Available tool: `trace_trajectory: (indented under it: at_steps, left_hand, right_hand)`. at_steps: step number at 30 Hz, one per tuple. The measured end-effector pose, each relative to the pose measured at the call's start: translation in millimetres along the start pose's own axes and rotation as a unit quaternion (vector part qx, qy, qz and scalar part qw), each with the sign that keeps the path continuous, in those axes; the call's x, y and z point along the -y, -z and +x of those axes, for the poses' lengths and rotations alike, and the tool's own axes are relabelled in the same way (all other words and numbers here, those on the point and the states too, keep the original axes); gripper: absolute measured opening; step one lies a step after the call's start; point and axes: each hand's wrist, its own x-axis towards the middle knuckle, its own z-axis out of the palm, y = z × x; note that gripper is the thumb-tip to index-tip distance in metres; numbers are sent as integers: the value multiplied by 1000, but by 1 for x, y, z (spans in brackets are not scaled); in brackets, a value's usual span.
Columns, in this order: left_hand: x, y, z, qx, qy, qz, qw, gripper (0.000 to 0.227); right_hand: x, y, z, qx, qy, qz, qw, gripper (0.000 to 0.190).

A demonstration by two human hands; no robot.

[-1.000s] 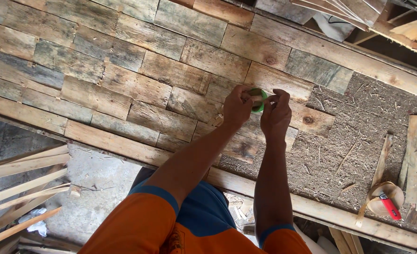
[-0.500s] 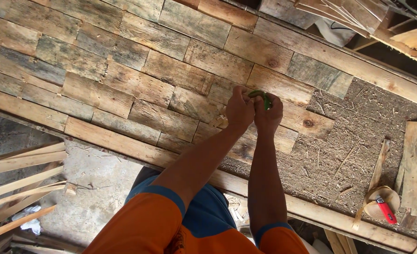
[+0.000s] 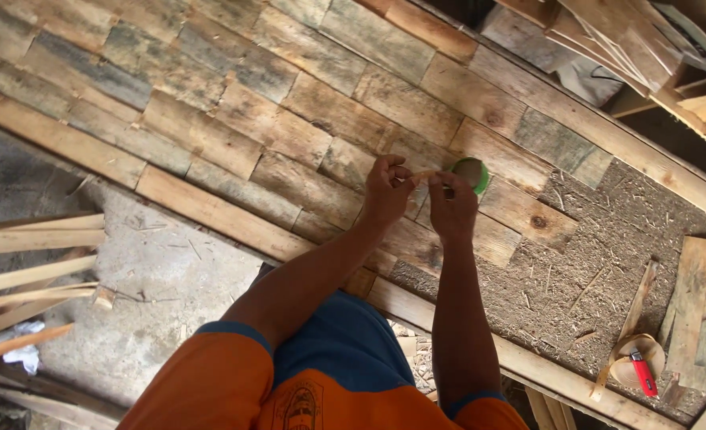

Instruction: Applying green tape to a wooden surface and smoothing it down.

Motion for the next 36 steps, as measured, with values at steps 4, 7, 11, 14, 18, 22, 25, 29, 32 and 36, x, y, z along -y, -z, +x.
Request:
trace_trajectory:
  at_steps: [4,7,11,14,18,22,25,29,32,36]
  left_hand:
    - [-32,56,-12,-12,2,7,1000,47]
    - [-41,102,-26,-41,12,34,999,45]
    - [-64,175,-44,-78,-8,105,991,48]
    - [-47,241,-55,-115,-19,238,964,41]
    - [-25,322,-67,-197,-65,485,849,43]
    - [-23,373,-66,-216,-100,579,780,70]
    - [-37,392,-68,-203,-85,593,775,86]
    - [-39,402,-70,-179,-114,589,780,84]
    - [-41,408,-67,-180,-111,596,775,74]
    - [-62,415,-67,-155,-53,641,750,49]
  right_hand:
    - [18,-49,-14,94,-108,96,985,17]
    - [31,-85,-30,123,-141,178,966,16]
    - [44,-121,-43,125,-66,141,980,12]
    - [55,-143,-48,148,-29,131,980,11]
    - [67,-169,-53,194,-5,86,977,11]
    - [86,-199,-56,230,32,30,972,12]
    - [101,-226,-57,261,83,28,961,12]
    - [134,-263,-61,315,74,-7,946,12]
    - [156,-296,-63,362,60,-72,927,10]
    - [160,-348,-65,408,127,-73,901,7]
